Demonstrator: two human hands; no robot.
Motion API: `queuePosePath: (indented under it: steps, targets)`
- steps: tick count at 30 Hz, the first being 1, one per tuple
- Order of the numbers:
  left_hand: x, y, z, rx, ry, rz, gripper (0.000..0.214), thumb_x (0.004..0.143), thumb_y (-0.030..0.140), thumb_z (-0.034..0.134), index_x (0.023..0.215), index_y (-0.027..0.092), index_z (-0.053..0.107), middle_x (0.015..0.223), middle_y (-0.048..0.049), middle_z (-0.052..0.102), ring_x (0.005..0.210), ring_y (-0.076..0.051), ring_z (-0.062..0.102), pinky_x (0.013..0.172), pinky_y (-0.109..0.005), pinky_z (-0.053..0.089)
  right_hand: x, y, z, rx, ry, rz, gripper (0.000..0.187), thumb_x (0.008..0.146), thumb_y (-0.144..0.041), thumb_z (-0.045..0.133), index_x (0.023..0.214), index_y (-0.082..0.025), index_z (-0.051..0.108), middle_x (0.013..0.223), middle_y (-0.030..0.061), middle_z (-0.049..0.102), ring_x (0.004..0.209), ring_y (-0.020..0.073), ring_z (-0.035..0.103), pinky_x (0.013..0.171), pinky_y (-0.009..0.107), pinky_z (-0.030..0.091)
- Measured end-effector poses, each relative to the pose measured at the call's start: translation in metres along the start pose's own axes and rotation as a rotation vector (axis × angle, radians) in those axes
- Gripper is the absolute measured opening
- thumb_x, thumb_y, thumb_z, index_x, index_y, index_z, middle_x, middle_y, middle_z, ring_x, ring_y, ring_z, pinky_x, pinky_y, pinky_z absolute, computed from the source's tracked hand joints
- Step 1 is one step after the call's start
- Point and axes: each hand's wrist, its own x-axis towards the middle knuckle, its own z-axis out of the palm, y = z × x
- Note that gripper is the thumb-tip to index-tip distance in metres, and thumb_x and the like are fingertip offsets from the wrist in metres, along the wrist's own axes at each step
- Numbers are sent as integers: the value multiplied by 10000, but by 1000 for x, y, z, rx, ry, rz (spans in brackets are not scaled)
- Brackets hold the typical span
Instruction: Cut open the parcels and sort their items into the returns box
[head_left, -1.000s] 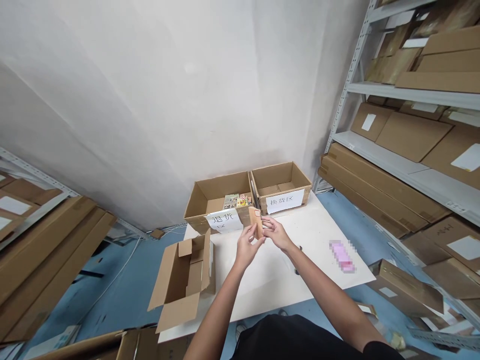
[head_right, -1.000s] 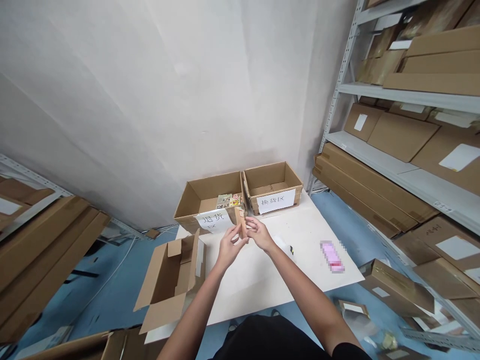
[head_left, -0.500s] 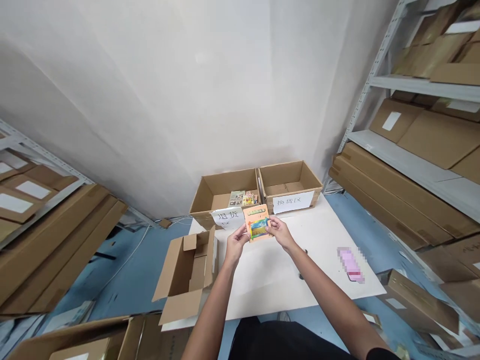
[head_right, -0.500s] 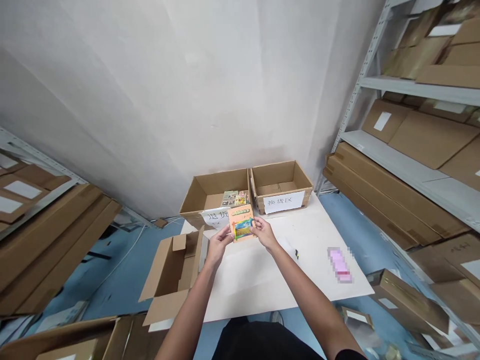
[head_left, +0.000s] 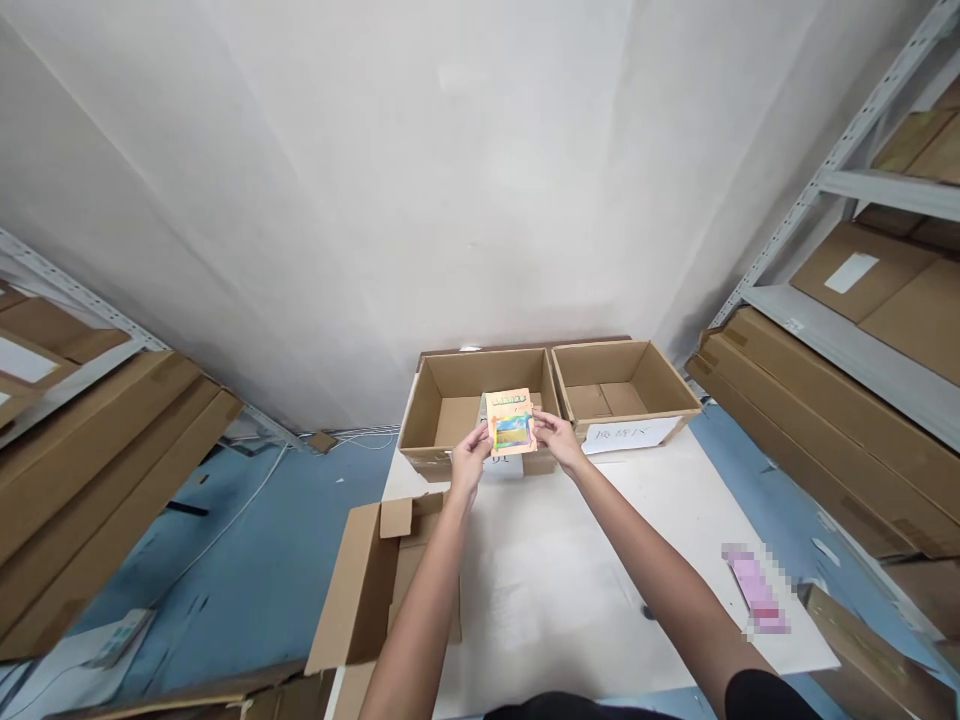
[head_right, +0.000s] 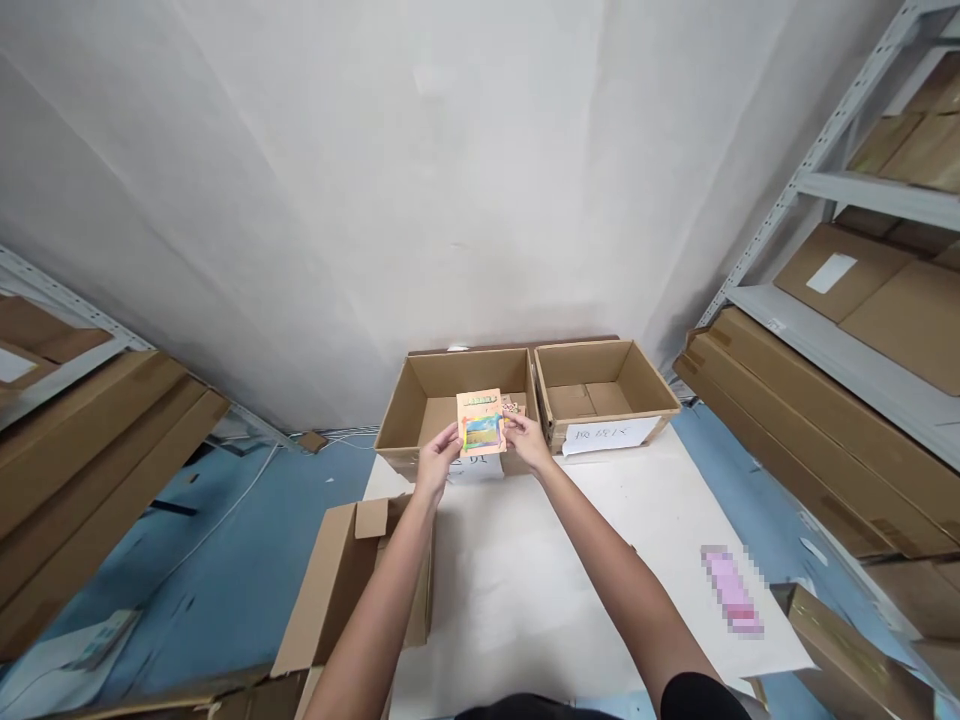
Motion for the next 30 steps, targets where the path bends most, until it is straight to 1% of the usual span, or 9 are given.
queuePosePath:
  steps: [3,5,8,11,16,20,23,25,30]
  targets:
    - [50,-1,-4,46,41,10,832,702,358,872,1468,212,582,1365,-141,685,1178,-260,666,1005,-398,536,47,5,11,-82,130,-34,562,682,-348,766,1227,-215,730,1004,52,757,904,221,709,832,378,596]
    - [72,-6,-10,129,107,19,919,694,319,881,1529,251,504,1458,-133,619,1257,-262,626,1052,-386,501,65,12,9,-141,236,-37,532,689,-337,743,1206,-212,727,1017,62,762,990,238,704,927,404,572]
    - [79,-21,-25,204,142,53,846,751,332,842,1525,269,504,1502,-127,578,1274,-259,612,1066,-369,488,64,30,-4,-197,276,-43,498,716,-364,728,1191,-214,722,1084,90,763,1081,260,693,1002,438,537]
    - [65,-38,-40,219,162,87,691,820,369,774,1468,251,565,1455,-129,613,1209,-242,643,1058,-367,492,39,49,-18,-185,230,-64,492,717,-412,740,1164,-208,725,1159,116,753,1132,278,682,1036,458,517]
    - [25,-64,-44,241,156,47,616,821,403,744,1396,217,621,1350,-136,675,1106,-220,679,1004,-353,513,-12,72,-39,-194,209,-46,483,730,-449,713,1157,-224,723,1201,104,747,1088,272,690,1026,474,515]
    - [-20,-96,-36,275,128,-21,629,793,439,762,1372,233,633,1346,-136,672,1049,-213,691,893,-320,539,-57,94,-72,-296,241,-35,453,776,-438,649,1178,-240,713,1282,101,707,1094,262,675,962,441,543]
    - [-69,-142,-29,371,80,-111,599,781,427,773,1342,252,655,1415,-137,630,1068,-226,685,923,-345,530,-102,128,-111,-398,301,0,474,796,-419,595,1220,-238,702,1361,113,645,1164,276,637,938,436,561]
    - [-108,-180,-25,563,8,-224,561,786,411,759,1318,259,670,1462,-131,596,1124,-249,667,975,-384,516,-138,159,-140,-507,314,70,487,797,-389,574,1239,-231,703,1385,115,620,1253,297,587,990,463,543]
    - [-204,-260,-18,1035,-118,-508,432,725,370,763,1148,286,737,1444,-97,609,1323,-342,572,1080,-476,456,-215,230,-195,-773,203,347,537,788,-297,607,1316,-247,692,1506,90,546,1485,327,387,1220,484,328]
